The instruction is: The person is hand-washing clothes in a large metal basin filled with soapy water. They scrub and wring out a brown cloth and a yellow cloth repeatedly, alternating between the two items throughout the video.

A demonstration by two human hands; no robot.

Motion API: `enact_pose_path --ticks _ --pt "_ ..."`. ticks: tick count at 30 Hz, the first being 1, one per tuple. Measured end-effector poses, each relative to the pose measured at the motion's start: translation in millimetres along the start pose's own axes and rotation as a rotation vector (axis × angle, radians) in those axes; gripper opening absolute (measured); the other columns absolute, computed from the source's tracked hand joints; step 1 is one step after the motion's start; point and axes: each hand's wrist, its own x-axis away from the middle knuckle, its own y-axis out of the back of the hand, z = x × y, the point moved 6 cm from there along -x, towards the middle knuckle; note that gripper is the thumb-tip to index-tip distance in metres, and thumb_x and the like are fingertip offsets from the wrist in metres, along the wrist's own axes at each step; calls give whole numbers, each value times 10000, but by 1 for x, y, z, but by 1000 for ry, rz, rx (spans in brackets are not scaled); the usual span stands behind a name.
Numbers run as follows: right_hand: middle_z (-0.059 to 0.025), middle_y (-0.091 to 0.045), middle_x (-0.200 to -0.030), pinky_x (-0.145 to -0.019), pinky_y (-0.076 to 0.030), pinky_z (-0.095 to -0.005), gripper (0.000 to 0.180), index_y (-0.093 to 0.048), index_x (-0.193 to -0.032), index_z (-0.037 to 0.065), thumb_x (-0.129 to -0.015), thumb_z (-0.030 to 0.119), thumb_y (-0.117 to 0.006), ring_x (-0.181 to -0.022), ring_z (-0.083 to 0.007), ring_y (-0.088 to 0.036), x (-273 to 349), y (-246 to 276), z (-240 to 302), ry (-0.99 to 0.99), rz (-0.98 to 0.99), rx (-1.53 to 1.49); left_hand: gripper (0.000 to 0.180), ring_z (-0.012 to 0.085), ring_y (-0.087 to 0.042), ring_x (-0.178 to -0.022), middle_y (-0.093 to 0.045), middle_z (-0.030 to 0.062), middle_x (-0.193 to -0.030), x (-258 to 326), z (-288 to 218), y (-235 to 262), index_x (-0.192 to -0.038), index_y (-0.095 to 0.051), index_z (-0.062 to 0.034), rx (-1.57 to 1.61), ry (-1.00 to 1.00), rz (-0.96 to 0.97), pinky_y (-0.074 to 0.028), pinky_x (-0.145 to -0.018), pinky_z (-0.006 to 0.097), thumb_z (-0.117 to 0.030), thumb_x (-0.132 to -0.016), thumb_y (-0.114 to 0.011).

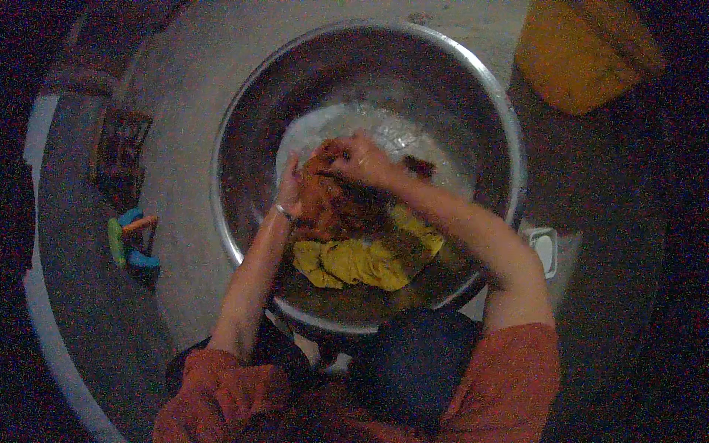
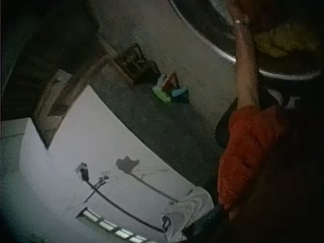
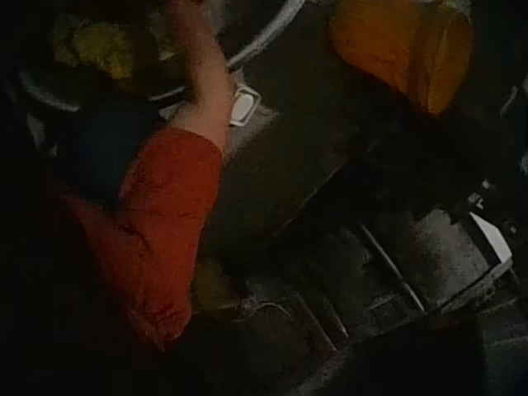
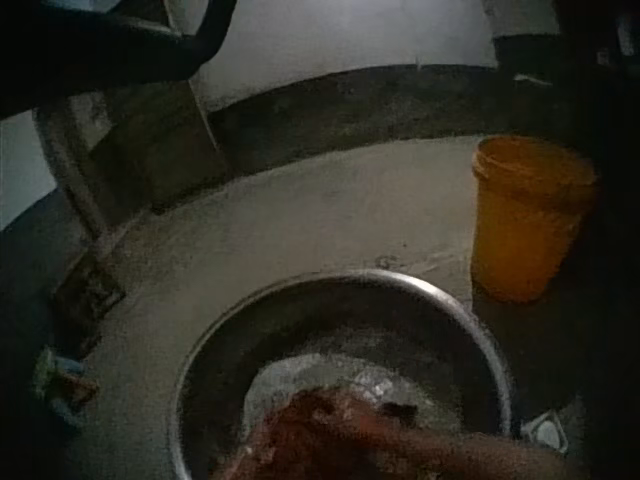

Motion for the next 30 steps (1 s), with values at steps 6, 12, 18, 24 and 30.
enact_pose_path --ticks 6,12,18,24,30 --pt "-92 -527 -1011 -653 -477 -344 221 -600 -830 123 -628 210 -613 -854 -250 -548 33 -40 119 530 46 417 531 237 -520 -978 -527 104 -1075 2 2 1 -1121 -467 -61 126 -5 154 -419 -858 399 -499 -839 -367" --pt "-112 -581 -876 -626 -446 -408 170 -603 -792 108 -683 236 -580 -762 -281 -569 -42 15 -8 45 -214 340 452 254 -511 -1010 -498 94 -1127 4 22 -44 -1176 -428 -67 -2 -94 -187 -436 -853 405 -388 -874 -326" --pt "-145 -559 -918 -800 -425 -394 315 -602 -954 118 -770 358 -514 -919 -292 -516 -26 105 -39 -312 -417 904 638 265 -484 -1053 -469 100 -1175 -11 13 -17 -1208 -391 -49 -152 -44 -104 -399 -891 424 -560 -849 -263" --pt "-136 -458 -1163 -799 -425 -461 306 -620 -920 145 -649 288 -632 -1022 -355 -438 -11 -4 -10 72 89 8 691 275 -473 -1063 -481 106 -1161 -11 4 14 -1178 -426 -69 -101 -60 -232 -380 -903 443 -629 -802 -277" --pt "-114 -528 -860 -589 -455 -374 168 -607 -749 122 -649 256 -619 -797 -262 -524 29 -50 114 725 14 375 610 255 -523 -973 -517 103 -1088 -4 1 0 -1121 -468 -67 -42 -71 -70 -432 -846 418 -577 -825 -316"
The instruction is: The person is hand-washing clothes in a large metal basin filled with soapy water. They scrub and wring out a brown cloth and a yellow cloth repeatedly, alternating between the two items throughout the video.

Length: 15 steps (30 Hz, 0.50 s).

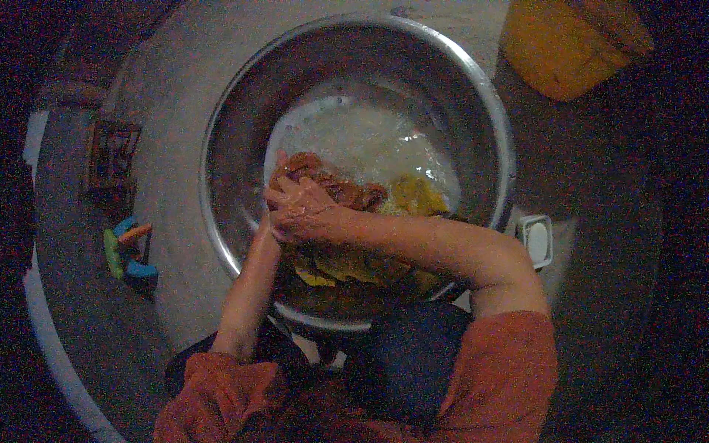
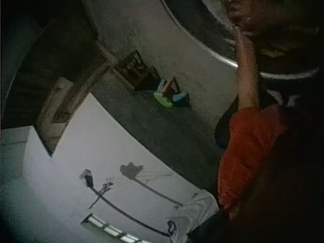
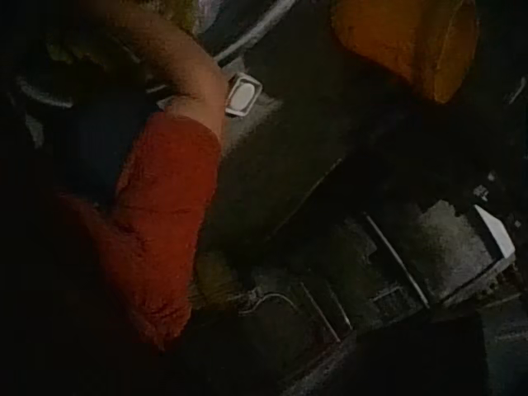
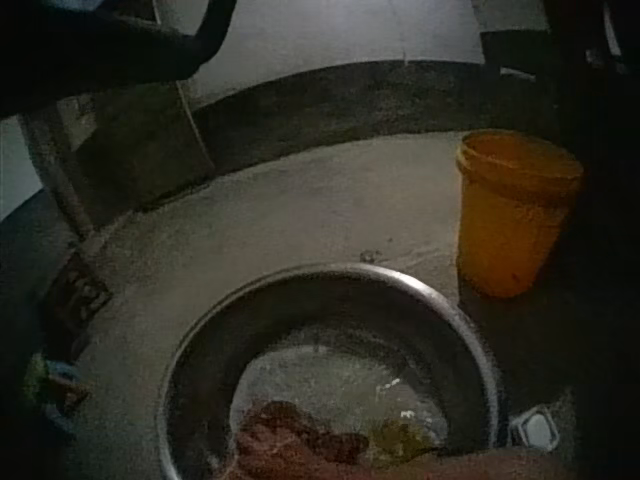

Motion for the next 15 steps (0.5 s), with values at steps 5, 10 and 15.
enact_pose_path --ticks 5,10,15 --pt "-115 -545 -718 -603 -450 -382 183 -569 -700 89 -695 272 -580 -672 -306 -548 -8 32 -89 -377 -156 12 554 242 -537 -934 -529 106 -1060 8 -5 -23 -1111 -472 -61 -43 -167 -352 -454 -811 408 -525 -842 -335" --pt "-159 -465 -1120 -706 -432 -465 450 -545 -1009 128 -747 494 -528 -1001 -356 -460 27 86 -188 -869 143 515 576 216 -502 -1013 -477 92 -1146 1 -6 -30 -1197 -391 -38 -172 -22 -208 -442 -847 362 -498 -853 -363" --pt "-144 -447 -1157 -816 -401 -472 457 -547 -1079 171 -729 465 -543 -1092 -364 -377 64 53 -191 -972 189 399 730 216 -369 -1167 -266 94 -1328 -13 -8 8 -1326 -142 -57 -215 -64 -112 -373 -924 371 -572 -835 -308"
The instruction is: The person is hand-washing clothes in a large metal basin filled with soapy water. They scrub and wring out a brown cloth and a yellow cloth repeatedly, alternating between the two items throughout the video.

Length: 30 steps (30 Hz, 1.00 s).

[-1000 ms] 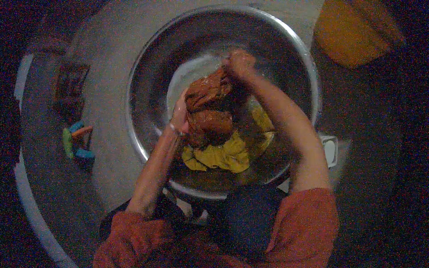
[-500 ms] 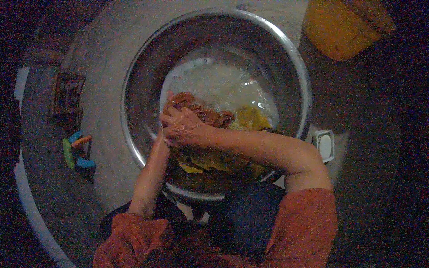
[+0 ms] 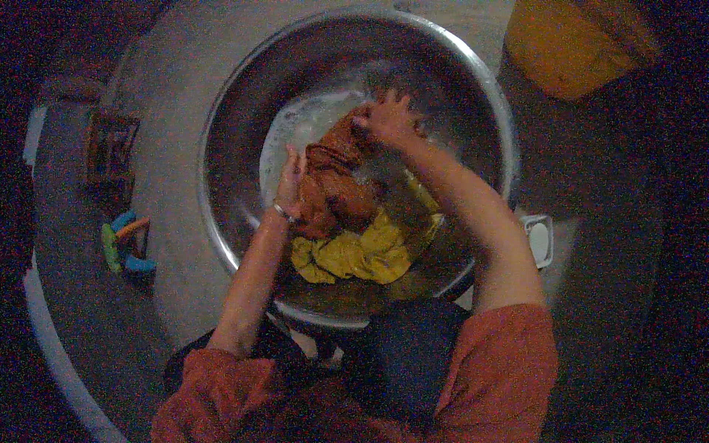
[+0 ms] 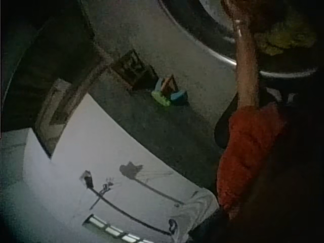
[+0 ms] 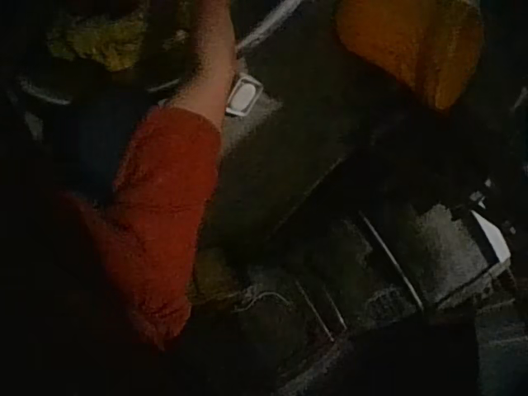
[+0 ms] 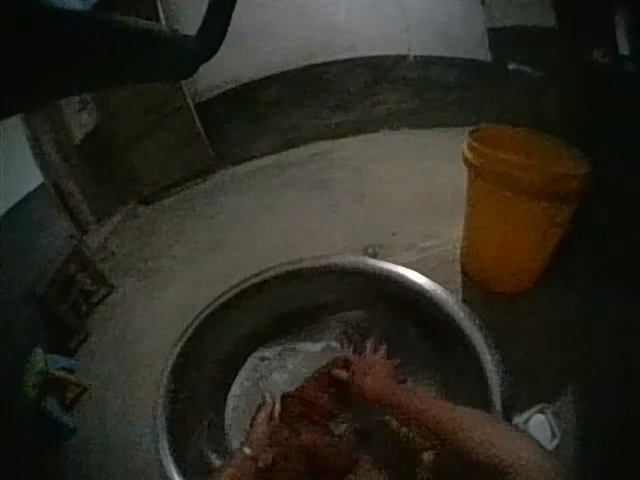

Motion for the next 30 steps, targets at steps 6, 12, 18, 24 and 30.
enact_pose_path --ticks 6,12,18,24,30 --pt "-110 -533 -895 -744 -433 -393 261 -628 -825 117 -580 205 -635 -938 -307 -464 112 42 153 709 -191 -458 720 274 -487 -1036 -493 123 -1128 31 -11 -21 -1139 -462 -40 174 98 -22 -406 -872 432 -647 -791 -294" --pt "-68 -544 -860 -654 -455 -385 232 -601 -787 132 -599 265 -630 -812 -281 -528 110 58 170 907 -214 -497 542 246 -501 -1004 -500 93 -1130 29 -9 -4 -1138 -468 -56 -411 -232 -49 -429 -846 394 -490 -818 -417" --pt "-112 -539 -943 -684 -461 -413 297 -609 -855 125 -732 390 -558 -878 -287 -535 -19 19 48 206 -29 -161 458 249 -530 -955 -521 110 -1082 36 -11 -41 -1145 -436 -31 112 15 -119 -453 -821 376 -389 -867 -376" --pt "-165 -363 -1222 -830 -342 -576 458 -513 -1112 177 -760 470 -519 -1100 -392 -356 6 27 10 -37 33 50 600 240 -452 -1086 -440 107 -1190 18 -10 -1 -1204 -389 -47 47 -20 -122 -383 -914 381 -529 -859 -294" --pt "-146 -488 -1065 -750 -416 -431 207 -642 -766 148 -581 243 -648 -950 -341 -459 99 45 150 688 -121 -487 528 223 -421 -1105 -406 104 -1215 24 -12 1 -1189 -406 -71 227 -59 152 -368 -915 363 -480 -867 -320"
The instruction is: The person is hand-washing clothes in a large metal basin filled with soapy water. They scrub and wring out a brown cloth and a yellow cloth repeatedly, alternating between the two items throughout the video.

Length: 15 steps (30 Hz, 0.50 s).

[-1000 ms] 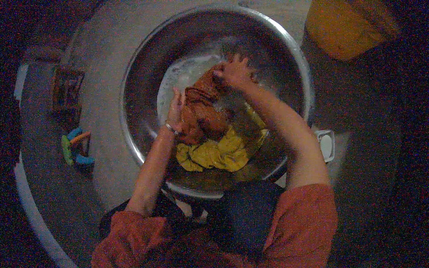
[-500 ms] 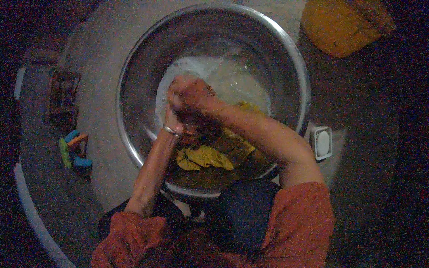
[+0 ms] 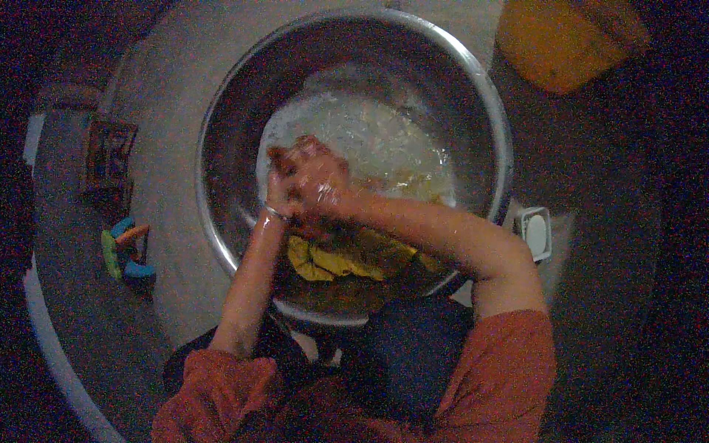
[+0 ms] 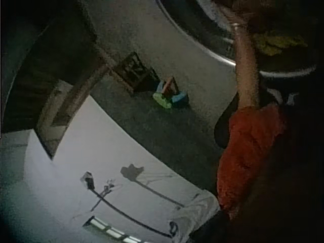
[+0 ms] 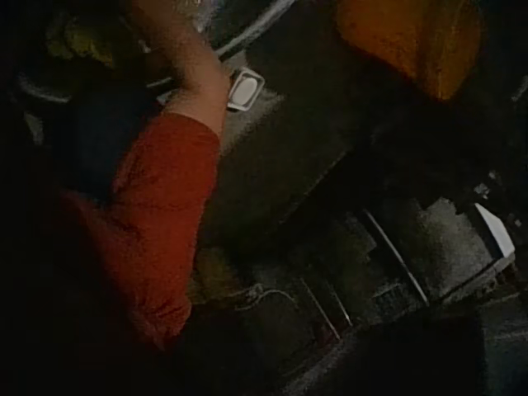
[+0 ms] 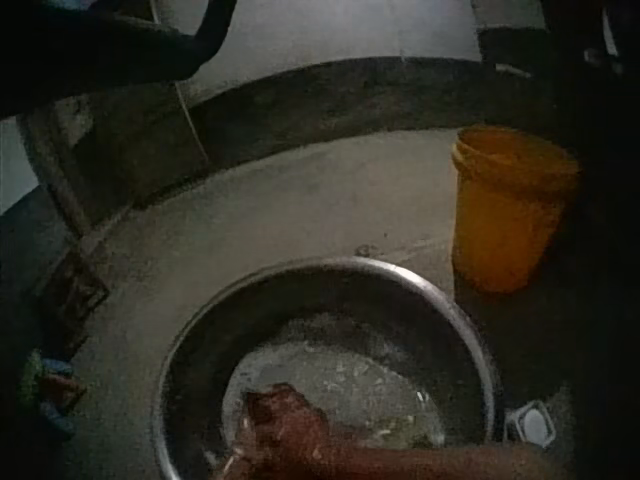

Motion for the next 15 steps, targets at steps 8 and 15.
enact_pose_path --ticks 8,15 --pt "-82 -521 -781 -585 -446 -387 107 -587 -633 122 -606 218 -626 -724 -289 -525 -24 -11 -7 -67 105 -31 395 214 -501 -966 -514 62 -1067 -7 5 -10 -1081 -492 -75 -483 -152 123 -420 -834 349 -388 -874 -368" --pt "-141 -416 -1107 -762 -403 -474 332 -533 -1002 178 -745 387 -553 -990 -370 -413 -8 60 -168 -566 -73 671 561 236 -496 -1020 -481 99 -1145 3 11 -29 -1166 -421 -50 -82 105 -215 -434 -847 389 -509 -860 -320"
